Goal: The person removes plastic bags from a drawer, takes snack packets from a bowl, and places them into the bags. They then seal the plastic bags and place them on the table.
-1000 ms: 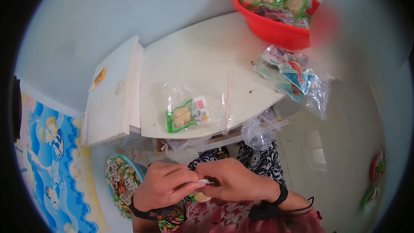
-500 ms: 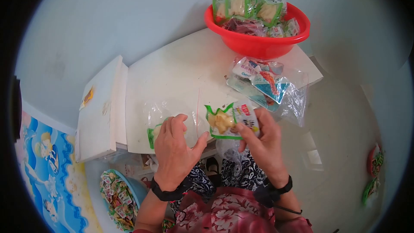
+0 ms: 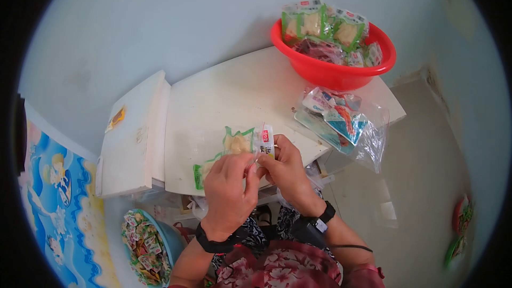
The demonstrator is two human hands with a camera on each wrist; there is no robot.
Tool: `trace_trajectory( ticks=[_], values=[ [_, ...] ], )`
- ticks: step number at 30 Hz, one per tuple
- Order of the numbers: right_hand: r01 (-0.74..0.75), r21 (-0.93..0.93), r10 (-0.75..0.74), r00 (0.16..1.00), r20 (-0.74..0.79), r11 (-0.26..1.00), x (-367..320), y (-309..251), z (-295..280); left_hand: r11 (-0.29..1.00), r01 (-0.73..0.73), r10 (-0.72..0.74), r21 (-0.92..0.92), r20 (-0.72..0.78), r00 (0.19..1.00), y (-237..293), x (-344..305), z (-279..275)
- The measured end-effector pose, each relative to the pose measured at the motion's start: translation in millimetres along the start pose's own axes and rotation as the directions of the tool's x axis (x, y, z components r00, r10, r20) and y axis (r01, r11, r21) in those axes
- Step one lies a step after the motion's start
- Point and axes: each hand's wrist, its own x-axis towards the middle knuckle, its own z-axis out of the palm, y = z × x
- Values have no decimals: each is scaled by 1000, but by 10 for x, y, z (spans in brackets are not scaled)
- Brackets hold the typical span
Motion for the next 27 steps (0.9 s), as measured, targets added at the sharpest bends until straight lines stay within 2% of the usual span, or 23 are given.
trace_trajectory(
  ticks=[3, 6, 9, 12, 15, 18, 21, 24, 27],
  values=[
    [11, -119, 6, 990, 144, 993, 135, 36, 27, 999, -34, 33, 4, 63, 997, -45, 19, -39],
    [79, -173, -28, 959, 281, 982, 304, 112, 28, 991, -124, 123, -55, -16, 992, -133, 9, -11],
    [-45, -335, 148, 946, 289, 941, 376, 64, -23, 990, -46, 45, -130, -10, 999, -150, -26, -89],
    [-132, -367, 232, 942, 244, 921, 382, -58, -38, 997, 58, -65, -55, -140, 988, -361, -127, -234],
    [-213, -284, 278, 937, 213, 935, 446, -59, -90, 984, 167, -167, 60, -4, 986, -613, -379, -323],
    [-220, -239, 268, 944, 191, 946, 470, -53, 19, 984, 139, -147, 109, 66, 987, -637, -505, -359],
    [-179, -346, 256, 948, 189, 921, 518, 5, 102, 988, 113, -123, 104, 99, 987, -665, -539, -354],
    [-170, -507, 309, 929, 204, 845, 681, -15, 89, 990, 97, -109, 98, 126, 986, -718, -563, -373],
    [-256, -428, 407, 860, 309, 867, 815, -53, 0, 994, 95, -103, 61, 151, 983, -759, -567, -436]
  ],
)
